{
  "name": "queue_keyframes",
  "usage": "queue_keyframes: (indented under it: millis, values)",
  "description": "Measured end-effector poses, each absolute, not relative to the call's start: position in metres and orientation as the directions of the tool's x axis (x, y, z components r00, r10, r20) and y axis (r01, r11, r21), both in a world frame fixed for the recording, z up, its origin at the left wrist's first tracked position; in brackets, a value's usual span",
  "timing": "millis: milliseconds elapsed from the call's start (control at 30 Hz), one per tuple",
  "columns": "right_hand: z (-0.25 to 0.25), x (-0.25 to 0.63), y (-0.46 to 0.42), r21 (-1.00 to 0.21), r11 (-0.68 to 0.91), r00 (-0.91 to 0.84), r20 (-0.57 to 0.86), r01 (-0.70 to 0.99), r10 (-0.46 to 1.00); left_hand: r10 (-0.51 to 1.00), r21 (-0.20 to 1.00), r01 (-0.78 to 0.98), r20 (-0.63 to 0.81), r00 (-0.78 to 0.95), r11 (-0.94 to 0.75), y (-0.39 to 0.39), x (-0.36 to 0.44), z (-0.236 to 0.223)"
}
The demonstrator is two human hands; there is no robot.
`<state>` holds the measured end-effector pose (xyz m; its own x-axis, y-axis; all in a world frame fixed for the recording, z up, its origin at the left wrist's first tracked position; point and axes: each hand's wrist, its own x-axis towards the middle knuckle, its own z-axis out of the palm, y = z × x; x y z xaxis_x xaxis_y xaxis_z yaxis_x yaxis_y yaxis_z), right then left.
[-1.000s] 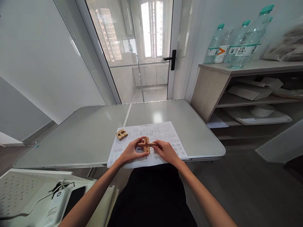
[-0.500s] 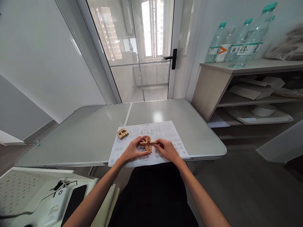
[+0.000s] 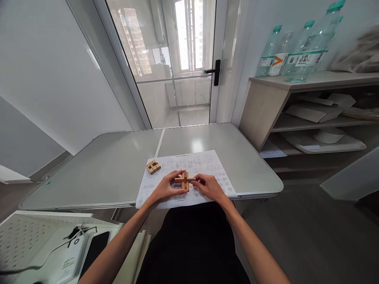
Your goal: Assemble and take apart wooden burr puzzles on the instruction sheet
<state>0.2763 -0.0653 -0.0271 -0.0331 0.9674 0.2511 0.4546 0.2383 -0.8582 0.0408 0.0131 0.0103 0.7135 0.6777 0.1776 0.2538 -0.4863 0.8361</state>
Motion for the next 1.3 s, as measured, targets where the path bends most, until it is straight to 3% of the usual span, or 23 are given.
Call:
queue_keyframes:
  millis: [733,1033,1300]
  values:
    - [-0.029,0.275,-0.065,-0.825,0.230,0.054,0.299,0.517,0.953,0.670,0.819,0.266,0.182,0.720,-0.509,0.013,0.042,0.007]
    - [-0.040,0.277,-0.057,-0.748,0.270,-0.043,0.308,0.607,0.950,0.679,0.793,0.279,0.218,0.701,-0.542,0.015,0.042,0.003]
    - [-0.042,0.277,-0.056,-0.771,0.275,-0.050,0.302,0.575,0.952,0.624,0.779,0.256,0.212,0.753,-0.573,0.013,0.044,0.007]
